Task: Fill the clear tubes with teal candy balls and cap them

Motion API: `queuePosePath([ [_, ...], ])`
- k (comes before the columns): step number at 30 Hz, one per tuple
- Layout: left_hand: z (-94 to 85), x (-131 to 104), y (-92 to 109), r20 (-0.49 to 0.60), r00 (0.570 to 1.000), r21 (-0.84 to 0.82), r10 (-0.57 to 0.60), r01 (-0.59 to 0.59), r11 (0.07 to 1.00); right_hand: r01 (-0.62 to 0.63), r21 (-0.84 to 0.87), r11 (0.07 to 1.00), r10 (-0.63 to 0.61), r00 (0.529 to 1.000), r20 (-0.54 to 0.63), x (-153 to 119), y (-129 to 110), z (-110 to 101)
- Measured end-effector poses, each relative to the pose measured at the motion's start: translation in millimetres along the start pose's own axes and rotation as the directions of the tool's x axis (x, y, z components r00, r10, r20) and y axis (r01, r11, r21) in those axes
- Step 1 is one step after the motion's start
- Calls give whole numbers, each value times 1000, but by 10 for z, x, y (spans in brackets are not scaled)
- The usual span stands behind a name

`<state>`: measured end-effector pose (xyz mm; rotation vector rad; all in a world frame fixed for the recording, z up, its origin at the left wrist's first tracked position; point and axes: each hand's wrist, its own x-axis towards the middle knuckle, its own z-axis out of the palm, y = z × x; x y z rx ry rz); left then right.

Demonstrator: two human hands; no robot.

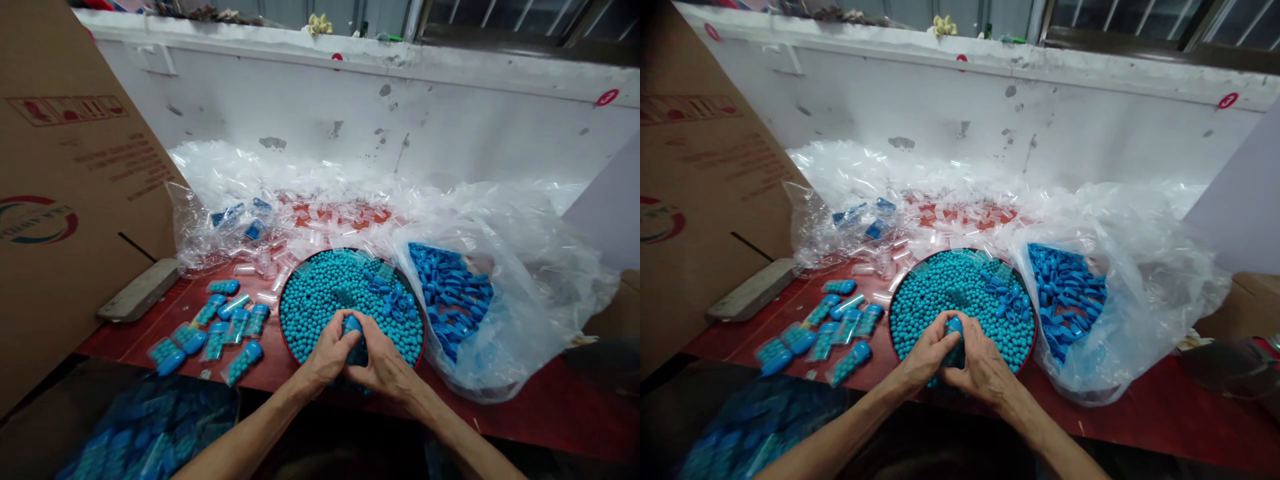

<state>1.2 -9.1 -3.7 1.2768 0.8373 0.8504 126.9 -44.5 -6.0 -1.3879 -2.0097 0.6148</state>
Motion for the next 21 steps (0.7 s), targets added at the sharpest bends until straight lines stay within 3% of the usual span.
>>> queuePosePath([
  [6, 49, -23, -14, -107, 994, 74, 2, 6, 997, 69, -68, 995, -79, 985, -155, 15, -24, 99],
  [13, 37, -61, -50, -100, 989, 251, 108, -80, 965, 60, -98, 993, -77, 981, -176, -38, 40, 240],
  [17, -113, -23, 17, -86, 990, 230, 112, -90, 969, 31, -107, 994, -33, 999, -15, 35, -38, 153],
  [21, -293, -25, 35, -93, 993, -2, -71, 71, 997, 29, -50, 998, -22, 993, 119, 122, -32, 78],
])
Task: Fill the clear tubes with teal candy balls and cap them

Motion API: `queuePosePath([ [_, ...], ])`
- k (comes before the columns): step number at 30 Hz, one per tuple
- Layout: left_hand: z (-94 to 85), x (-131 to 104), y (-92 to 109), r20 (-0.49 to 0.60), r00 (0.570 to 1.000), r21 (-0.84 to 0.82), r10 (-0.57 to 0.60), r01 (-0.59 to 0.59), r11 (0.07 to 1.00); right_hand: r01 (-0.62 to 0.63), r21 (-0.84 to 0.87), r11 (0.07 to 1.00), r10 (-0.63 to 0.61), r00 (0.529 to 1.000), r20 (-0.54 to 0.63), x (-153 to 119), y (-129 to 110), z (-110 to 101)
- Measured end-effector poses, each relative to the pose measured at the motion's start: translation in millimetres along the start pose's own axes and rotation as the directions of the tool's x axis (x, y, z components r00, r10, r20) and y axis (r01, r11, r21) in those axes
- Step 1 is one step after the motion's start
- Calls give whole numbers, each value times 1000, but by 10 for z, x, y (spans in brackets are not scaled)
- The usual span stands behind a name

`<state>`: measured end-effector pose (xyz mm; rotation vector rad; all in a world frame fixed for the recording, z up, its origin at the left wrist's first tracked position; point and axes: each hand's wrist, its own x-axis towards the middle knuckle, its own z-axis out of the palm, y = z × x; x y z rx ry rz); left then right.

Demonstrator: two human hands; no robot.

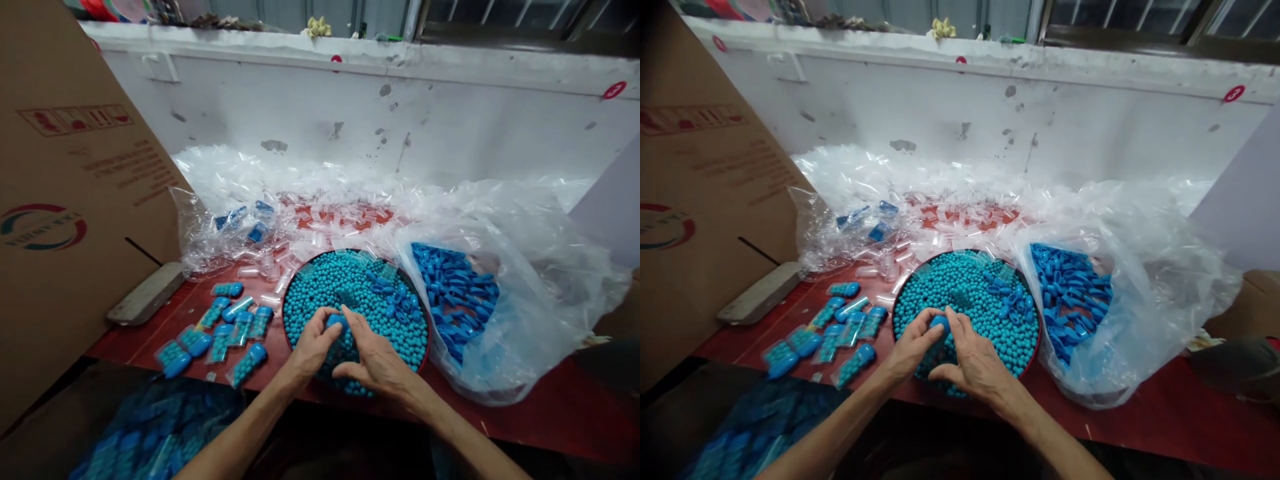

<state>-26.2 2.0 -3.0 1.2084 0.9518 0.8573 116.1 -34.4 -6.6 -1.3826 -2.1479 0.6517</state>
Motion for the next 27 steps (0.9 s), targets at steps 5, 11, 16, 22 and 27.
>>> queuePosePath([
  [5, -44, -69, 6, 60, 991, -317, -121, 134, 939, -33, 125, 992, 32, 999, 15, 18, 49, 90],
  [11, 49, -125, -12, 69, 994, -310, -86, 103, 945, -51, 117, 992, 60, 995, -83, -16, -113, 104],
  [16, 11, -216, 3, -25, 998, -35, -53, 52, 998, -20, 22, 1000, 22, 994, -103, -20, -259, 207],
  [22, -598, -301, 49, -273, 948, 539, 161, 12, 842, 66, -178, 982, -75, 996, -44, 97, -124, 203],
  [27, -1232, -327, -21, -433, 802, 868, 412, 248, 430, -81, -411, 908, 10, 985, -173, 438, 243, -42],
])
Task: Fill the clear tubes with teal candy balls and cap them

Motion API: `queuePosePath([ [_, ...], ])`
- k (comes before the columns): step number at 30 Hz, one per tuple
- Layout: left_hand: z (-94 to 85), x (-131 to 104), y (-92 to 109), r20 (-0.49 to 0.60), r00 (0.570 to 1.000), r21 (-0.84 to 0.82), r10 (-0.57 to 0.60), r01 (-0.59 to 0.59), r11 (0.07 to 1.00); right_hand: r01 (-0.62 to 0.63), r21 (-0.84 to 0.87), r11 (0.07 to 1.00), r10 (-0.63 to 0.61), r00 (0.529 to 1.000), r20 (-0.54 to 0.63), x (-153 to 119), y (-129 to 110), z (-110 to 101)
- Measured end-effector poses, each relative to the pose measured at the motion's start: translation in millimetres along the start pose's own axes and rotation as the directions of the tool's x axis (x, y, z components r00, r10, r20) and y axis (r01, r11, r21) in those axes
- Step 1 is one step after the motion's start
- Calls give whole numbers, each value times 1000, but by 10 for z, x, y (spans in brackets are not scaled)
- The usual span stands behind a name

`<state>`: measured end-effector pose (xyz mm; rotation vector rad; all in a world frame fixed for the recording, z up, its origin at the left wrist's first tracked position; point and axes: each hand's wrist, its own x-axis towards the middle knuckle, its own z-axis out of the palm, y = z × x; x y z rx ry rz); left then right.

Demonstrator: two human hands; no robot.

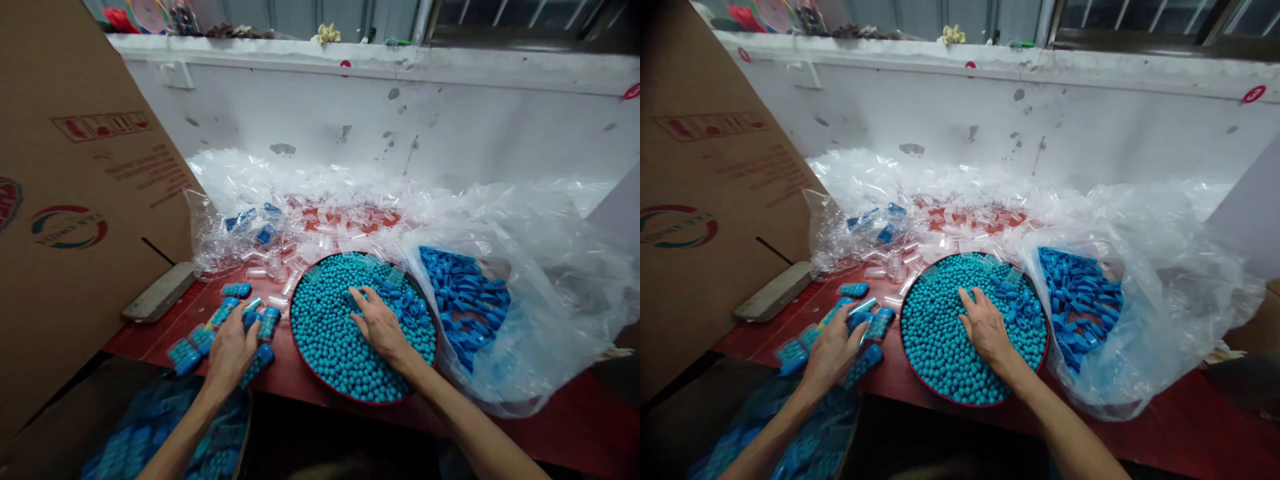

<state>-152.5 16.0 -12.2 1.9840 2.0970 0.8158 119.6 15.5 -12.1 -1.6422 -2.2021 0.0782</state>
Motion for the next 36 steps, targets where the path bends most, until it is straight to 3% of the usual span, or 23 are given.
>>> queuePosePath([
  [2, 24, 32, -55, -99, 993, 152, 64, -48, 987, 8, -122, 993, -5, 1000, 27, 167, 93, 14],
  [4, 87, 13, 33, -135, 981, 184, 141, -115, 976, 41, -205, 978, -27, 997, 71, 278, 129, 34],
  [7, 240, -86, 368, -54, 957, 13, 285, -284, 959, 77, -245, 966, -59, 995, 81, 284, 152, 57],
  [9, 374, -146, 651, 25, 940, -158, 341, -333, 930, 80, -238, 968, -70, 996, 50, 205, 197, 63],
  [12, 610, -121, 1029, 152, 917, -355, 368, -297, 887, 84, -174, 981, -81, 996, 25, 84, 311, 68],
  [15, 854, 50, 1241, 250, 934, -362, 255, -154, 919, 73, -66, 995, -73, 997, 0, 73, 393, 77],
  [18, 1036, 241, 1288, 285, 944, -302, 164, -74, 951, 31, -39, 999, -32, 999, -23, 168, 361, 91],
  [22, 1118, 359, 1280, 324, 934, -237, 152, -76, 969, 2, -133, 991, 8, 997, 76, 285, 215, 96],
  [27, 1053, 278, 1297, 301, 915, -210, 268, -211, 955, -40, -91, 995, 46, 997, 57, 141, 190, 46],
  [31, 957, 169, 1285, 246, 878, -263, 412, -349, 900, -96, 55, 994, 93, 995, 44, -127, 515, -154],
  [34, 924, 160, 1278, 323, 841, -337, 433, -325, 884, -177, -41, 983, 179, 982, 63, -215, 843, -356],
  [36, 931, 169, 1285, 357, 820, -374, 448, -314, 873, -105, -117, 988, 121, 983, 136, -199, 985, -451],
])
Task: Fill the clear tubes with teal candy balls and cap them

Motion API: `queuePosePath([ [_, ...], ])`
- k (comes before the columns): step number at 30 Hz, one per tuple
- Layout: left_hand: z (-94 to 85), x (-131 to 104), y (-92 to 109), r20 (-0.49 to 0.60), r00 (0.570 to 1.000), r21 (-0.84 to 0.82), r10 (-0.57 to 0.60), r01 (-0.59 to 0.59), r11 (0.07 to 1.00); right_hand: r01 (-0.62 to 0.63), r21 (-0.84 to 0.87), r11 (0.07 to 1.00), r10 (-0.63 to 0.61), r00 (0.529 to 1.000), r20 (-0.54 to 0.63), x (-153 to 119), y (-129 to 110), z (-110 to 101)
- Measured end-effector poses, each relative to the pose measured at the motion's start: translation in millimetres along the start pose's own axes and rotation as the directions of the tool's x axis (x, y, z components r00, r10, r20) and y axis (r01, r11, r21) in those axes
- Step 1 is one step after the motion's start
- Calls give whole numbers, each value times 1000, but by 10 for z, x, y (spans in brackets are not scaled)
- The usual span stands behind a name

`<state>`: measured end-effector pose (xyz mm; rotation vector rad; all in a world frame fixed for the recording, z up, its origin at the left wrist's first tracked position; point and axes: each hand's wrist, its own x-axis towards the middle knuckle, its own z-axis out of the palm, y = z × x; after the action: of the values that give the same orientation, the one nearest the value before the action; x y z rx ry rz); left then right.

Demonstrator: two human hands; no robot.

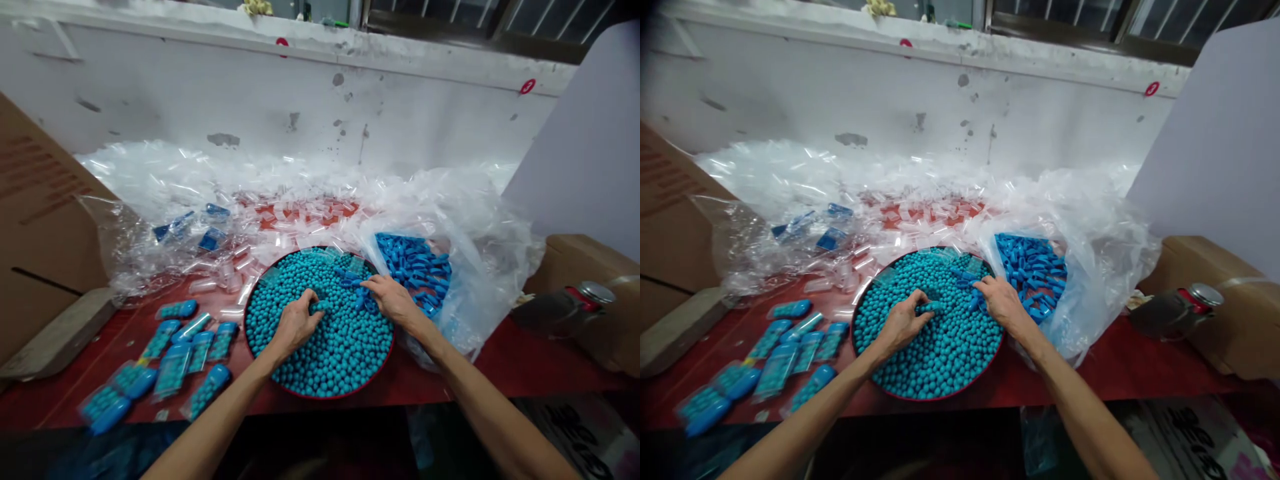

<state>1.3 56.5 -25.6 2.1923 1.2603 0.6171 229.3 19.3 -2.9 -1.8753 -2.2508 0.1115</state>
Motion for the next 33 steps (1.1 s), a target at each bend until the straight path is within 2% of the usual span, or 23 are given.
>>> queuePosePath([
  [2, 21, 17, 5, 4, 1000, -25, 25, -24, 999, 24, -25, 999, -23, 999, 46, 58, 55, -41],
  [5, 57, 26, 23, 18, 999, -63, 38, -36, 997, -151, -32, 988, 152, 988, 20, 163, 18, -25],
  [7, 62, 15, 35, 21, 999, -87, 25, -23, 996, -226, -65, 972, 230, 972, 53, 203, -44, 26],
  [11, 37, -48, 42, 6, 1000, -162, -11, 12, 987, -149, -82, 985, 162, 968, 189, 142, -140, 141],
  [13, 32, -96, 35, 13, 1000, -236, -23, 25, 971, -83, 22, 996, 76, 975, 210, 68, -122, 172],
  [15, 36, -144, 26, 22, 999, -296, -27, 32, 955, -27, 232, 972, -21, 979, 203, 0, -55, 174],
  [17, 41, -183, 18, 40, 999, -326, -29, 40, 944, -14, 400, 916, -39, 991, 125, -56, 30, 150],
  [18, 41, -196, 17, 53, 998, -337, -33, 49, 940, -16, 424, 906, -17, 997, 74, -82, 66, 129],
  [21, 30, -208, 20, 92, 994, -380, -62, 92, 921, 25, 286, 958, -24, 1000, -9, -158, 94, 57],
  [24, 12, -200, 30, 124, 990, -449, -62, 112, 887, 137, 59, 989, -143, 983, 116, -199, -17, 39],
  [27, 0, -210, 22, 162, 985, -531, -55, 134, 837, 180, -44, 983, -164, 955, 247, -174, -141, 107],
  [29, 0, -235, -2, 179, 981, -560, -69, 159, 813, 158, -31, 987, -144, 952, 271, -141, -152, 147],
  [31, 8, -264, -32, 182, 979, -568, -90, 180, 803, 106, 26, 994, -109, 966, 234, -109, -99, 139],
  [33, 22, -285, -55, 177, 978, -569, -112, 195, 799, -12, 52, 999, 3, 986, 169, -73, -27, 81],
])
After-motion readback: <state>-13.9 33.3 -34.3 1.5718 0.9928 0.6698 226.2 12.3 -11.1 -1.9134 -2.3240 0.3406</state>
